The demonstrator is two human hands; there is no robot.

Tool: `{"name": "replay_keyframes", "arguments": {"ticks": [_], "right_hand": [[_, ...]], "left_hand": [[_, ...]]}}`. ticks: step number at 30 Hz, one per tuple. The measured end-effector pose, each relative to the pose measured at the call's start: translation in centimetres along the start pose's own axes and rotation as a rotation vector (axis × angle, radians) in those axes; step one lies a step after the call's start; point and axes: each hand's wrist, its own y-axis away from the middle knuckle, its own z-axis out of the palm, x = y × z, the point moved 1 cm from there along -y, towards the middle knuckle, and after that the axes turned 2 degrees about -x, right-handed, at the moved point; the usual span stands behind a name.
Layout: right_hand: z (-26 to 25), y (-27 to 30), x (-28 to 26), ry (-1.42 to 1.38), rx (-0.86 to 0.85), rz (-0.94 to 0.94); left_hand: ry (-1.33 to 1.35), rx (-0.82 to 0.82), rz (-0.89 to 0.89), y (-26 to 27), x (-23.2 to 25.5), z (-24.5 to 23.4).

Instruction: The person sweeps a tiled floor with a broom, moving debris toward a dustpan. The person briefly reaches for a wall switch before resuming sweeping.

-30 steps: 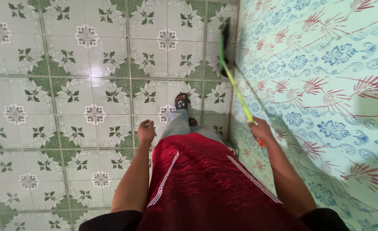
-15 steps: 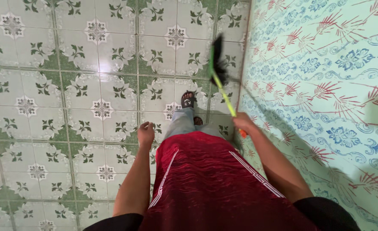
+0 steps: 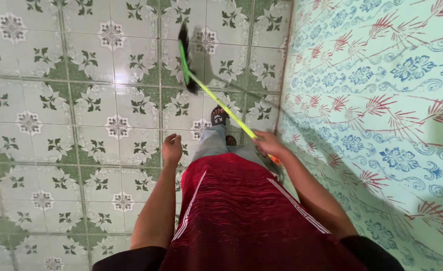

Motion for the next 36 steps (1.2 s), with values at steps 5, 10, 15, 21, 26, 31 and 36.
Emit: {"name": "replay_keyframes", "arguments": {"ticks": [5,10,15,21,26,31,36], "right_hand": [[-2.3,8.3,-0.1,0.134,0.149,0.141],[-3.1,6.9,2.3,0.006,0.184,0.103],[-1.6,-1.5,5.3,-0.152,0.075,0.046],[0.5,-7.2,2.3,-0.026,-0.01,-0.053],[-0.6,-5.2,-1.3,-0.037,-0.014,-0.047],[-2.7,3.3,-2.8,-0.05,0.075,0.007],[-5.0,9.8,-3.5,0.004,0.267,0.153]], "left_hand": [[0.038,-0.02,-0.009,0.5,-0.2,0.1],[0.062,-0.046,-0.048,1.8,-0.5,0.3],[-0.001,-0.018,-0.067,1.6,0.1,-0.3],[0.129,-0.031,-0.099,1.0,0.5,-1.3],[0.104,-0.041,-0.107,-0.4,1.4,-1.9],[0.044,-0.065,-0.033,-2.1,2.9,-1.3],[0.041,-0.083,-0.031,-3.5,5.1,0.3]]}}
